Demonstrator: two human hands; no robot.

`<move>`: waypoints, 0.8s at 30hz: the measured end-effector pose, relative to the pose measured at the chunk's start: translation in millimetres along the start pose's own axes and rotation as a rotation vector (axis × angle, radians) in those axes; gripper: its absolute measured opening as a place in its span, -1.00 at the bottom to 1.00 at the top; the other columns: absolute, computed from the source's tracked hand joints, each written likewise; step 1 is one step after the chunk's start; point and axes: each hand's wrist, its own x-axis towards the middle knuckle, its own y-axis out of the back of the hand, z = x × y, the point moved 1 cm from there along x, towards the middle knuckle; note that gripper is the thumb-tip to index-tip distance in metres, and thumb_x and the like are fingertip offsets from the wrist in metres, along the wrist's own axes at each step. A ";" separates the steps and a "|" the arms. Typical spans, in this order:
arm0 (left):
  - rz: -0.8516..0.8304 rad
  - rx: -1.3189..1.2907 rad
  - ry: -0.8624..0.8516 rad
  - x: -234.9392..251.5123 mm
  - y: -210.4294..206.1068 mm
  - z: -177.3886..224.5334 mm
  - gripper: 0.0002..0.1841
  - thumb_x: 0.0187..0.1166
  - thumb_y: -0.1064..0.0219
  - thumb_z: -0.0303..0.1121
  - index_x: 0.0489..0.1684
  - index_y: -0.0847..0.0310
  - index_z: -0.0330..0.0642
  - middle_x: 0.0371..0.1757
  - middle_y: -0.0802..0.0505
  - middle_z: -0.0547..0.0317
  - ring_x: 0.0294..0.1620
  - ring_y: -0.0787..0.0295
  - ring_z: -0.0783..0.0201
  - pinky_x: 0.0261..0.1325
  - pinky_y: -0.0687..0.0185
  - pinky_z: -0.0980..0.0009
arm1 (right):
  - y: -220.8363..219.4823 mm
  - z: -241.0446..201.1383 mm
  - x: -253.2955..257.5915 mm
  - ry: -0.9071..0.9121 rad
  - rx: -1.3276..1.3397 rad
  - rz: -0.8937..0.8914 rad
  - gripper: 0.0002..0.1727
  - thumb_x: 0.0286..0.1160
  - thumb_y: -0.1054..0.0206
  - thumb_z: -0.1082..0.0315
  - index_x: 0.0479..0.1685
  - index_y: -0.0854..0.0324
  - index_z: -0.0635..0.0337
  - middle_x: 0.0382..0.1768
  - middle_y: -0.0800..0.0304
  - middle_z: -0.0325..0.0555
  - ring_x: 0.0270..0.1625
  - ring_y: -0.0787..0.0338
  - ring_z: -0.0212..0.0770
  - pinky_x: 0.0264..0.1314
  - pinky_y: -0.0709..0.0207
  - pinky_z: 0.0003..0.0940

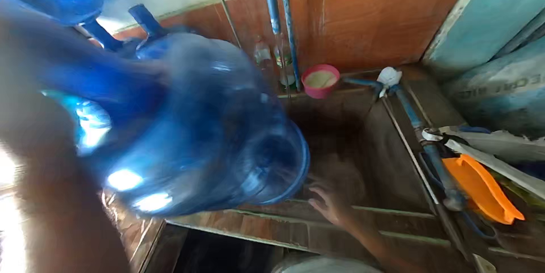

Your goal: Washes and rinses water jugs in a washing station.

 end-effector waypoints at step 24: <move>-0.483 -0.689 0.788 -186.7 -418.2 -83.9 -0.16 0.42 -0.49 -0.42 0.70 -0.10 -0.56 0.57 -0.51 -0.43 0.60 -0.48 -0.05 0.63 -0.39 0.16 | 95.3 -18.2 230.4 0.192 0.369 0.543 -0.53 0.76 -0.03 0.37 0.43 -0.51 0.60 0.46 -0.61 0.37 0.53 -0.63 -0.06 0.62 -0.44 -0.26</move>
